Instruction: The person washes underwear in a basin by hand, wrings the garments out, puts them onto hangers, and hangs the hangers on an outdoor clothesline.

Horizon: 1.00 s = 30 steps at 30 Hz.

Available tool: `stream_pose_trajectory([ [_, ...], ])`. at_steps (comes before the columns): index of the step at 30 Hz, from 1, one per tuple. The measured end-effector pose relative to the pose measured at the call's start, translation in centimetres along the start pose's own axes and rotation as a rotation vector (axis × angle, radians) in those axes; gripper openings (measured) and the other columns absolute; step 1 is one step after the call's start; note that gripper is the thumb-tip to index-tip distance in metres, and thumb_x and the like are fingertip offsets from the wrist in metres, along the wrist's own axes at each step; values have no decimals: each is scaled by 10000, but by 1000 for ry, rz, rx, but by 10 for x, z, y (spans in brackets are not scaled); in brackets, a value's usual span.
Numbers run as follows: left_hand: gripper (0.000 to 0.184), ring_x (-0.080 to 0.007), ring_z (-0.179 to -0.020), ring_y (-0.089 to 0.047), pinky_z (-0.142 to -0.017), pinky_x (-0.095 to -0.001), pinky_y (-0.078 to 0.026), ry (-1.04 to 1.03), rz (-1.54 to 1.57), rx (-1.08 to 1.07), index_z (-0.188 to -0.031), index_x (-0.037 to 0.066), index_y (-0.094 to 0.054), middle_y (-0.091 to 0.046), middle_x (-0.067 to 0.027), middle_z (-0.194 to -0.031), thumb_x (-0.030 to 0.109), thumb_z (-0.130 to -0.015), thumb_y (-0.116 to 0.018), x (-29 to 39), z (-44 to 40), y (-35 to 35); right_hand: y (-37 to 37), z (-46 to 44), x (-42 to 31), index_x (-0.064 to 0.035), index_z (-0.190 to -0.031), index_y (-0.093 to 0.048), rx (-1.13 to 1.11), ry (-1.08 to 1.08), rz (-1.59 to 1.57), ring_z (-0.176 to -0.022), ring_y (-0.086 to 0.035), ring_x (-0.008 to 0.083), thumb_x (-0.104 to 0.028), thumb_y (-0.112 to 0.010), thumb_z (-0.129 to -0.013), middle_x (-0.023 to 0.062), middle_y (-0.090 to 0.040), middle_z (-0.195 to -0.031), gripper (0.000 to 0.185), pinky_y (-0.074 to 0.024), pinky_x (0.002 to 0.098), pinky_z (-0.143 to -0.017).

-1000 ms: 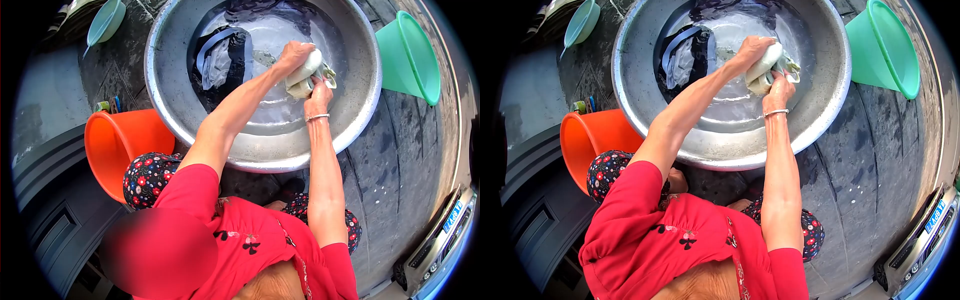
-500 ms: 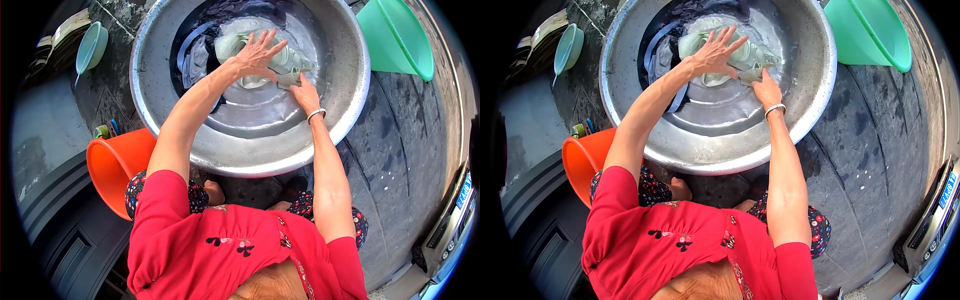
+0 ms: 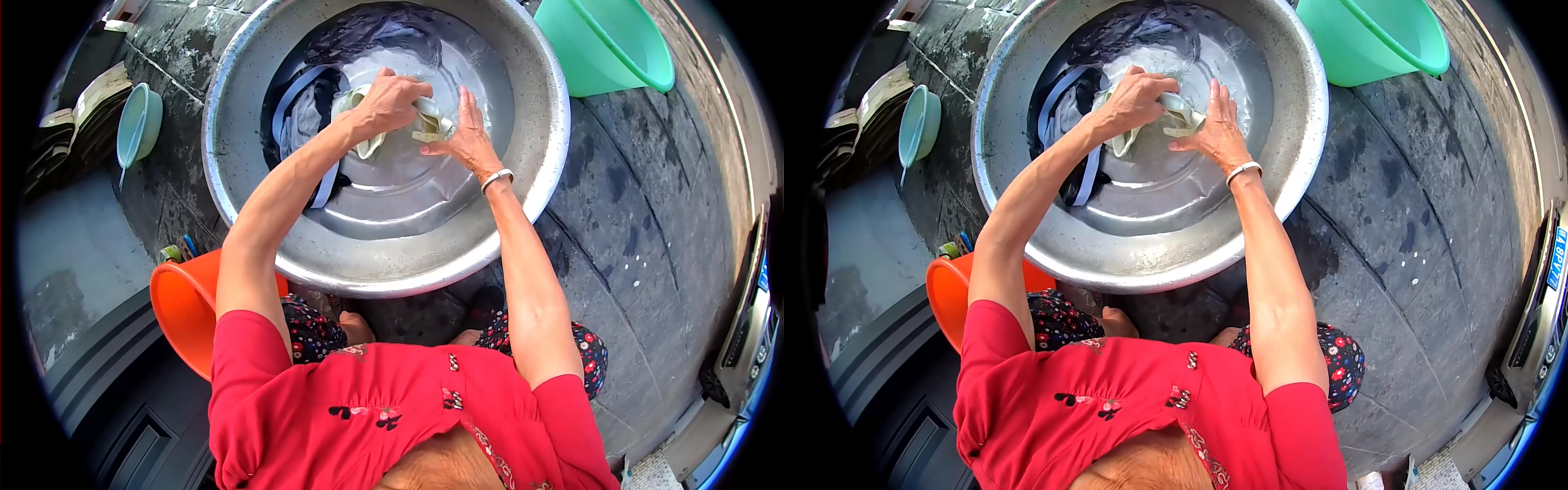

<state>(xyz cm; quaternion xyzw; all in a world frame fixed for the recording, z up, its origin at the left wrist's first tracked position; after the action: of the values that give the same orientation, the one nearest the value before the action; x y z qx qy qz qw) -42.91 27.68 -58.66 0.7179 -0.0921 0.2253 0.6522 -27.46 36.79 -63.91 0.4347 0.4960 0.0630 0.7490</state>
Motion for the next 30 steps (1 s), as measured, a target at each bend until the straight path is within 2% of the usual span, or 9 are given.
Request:
stream_pose_trajectory([
  [7, 291, -146, -855, -592, -759, -289, -492, 430, 988, 190, -937, -20, -629, -607, -88, -991, -23, -667, -519, 53, 4, 95, 24, -24, -103, 25, -1421, -96, -351, 136, -571, -1321, -311, 349, -399, -923, -344, 221, -260, -1437, 1422, -293, 353, -1086],
  [9, 269, -166, -873, -578, -760, -306, -492, 614, 1366, 286, -932, 9, -619, -587, -77, -977, -24, -698, -491, 54, -2, 101, 33, -16, -118, -49, -1329, -354, -85, 289, -878, -1160, -478, 262, -297, -906, -412, 88, -516, -1199, 1099, -336, 330, -1029],
  [11, 269, -175, -862, -574, -764, -311, -491, 684, 1406, 348, -938, 20, -611, -581, -76, -953, -22, -701, -490, 62, -8, 103, 43, -11, -127, -29, -1346, -322, -140, 275, -962, -1176, -470, 253, -244, -923, -382, 93, -453, -1265, 1156, -351, 328, -1035],
  [15, 468, -208, -958, -544, -856, -327, -466, 726, 1194, 239, -1169, 24, -499, -537, -124, -1010, 33, -709, -582, 72, -14, 100, 39, -5, -122, -25, -1117, -518, -322, -76, -1294, -912, -592, 174, 8, -737, -515, 60, -586, -991, 642, -489, 302, -810],
  [19, 1069, -314, -1215, -438, -1046, -393, -341, 412, 1144, -174, -1438, 22, -100, -340, -258, -1351, 101, -596, -754, 53, -4, 134, 47, -6, -101, 26, -916, -590, -335, -280, -1500, -638, -602, 177, -6, -650, -645, 80, -614, -753, 280, -502, 301, -709],
  [22, 1054, -375, -1318, -294, -1103, -508, -241, -168, -194, 171, -1446, 235, -130, -214, -169, -1466, 46, -599, -727, 37, 12, 140, 65, -5, -103, 26, -951, -544, -538, -249, -1558, -592, -552, 166, -8, -629, -639, 81, -567, -696, 326, -485, 299, -733],
  [26, 935, -317, -1369, -211, -1070, -651, -171, -573, -630, 195, -1364, 314, -248, -202, -105, -1484, 143, -621, -790, 41, 19, 127, 66, 11, -134, 7, -932, -549, -821, -213, -1436, -571, -521, 166, -45, -667, -608, 71, -543, -662, 348, -464, 271, -645],
  [29, 863, -276, -1139, -506, -967, -430, -462, -896, -505, 59, -1333, 309, -274, -312, -117, -1401, 109, -654, -767, 43, 13, 133, 71, 26, -149, -38, -825, -578, -852, -236, -1279, -563, -546, 132, -70, -719, -595, 40, -543, -631, 272, -467, 248, -586],
  [30, 700, -215, -864, -621, -692, -269, -561, -898, -452, -19, -1289, 236, -328, -475, -120, -1189, 95, -721, -713, 48, 16, 136, 66, 29, -149, -38, -825, -578, -860, -246, -1285, -563, -546, 132, -70, -719, -595, 40, -543, -631, 272, -467, 248, -586],
])
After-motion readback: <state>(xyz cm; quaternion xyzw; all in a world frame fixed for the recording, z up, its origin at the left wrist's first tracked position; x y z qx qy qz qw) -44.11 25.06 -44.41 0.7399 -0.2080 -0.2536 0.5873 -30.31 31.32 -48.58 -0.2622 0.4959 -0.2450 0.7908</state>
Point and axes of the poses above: each hand's wrist, its own z-axis away from the middle knuckle, its own y-axis out of the back of the hand, x = y × z, the point moved 2 cm from there along -z, towards the middle knuckle
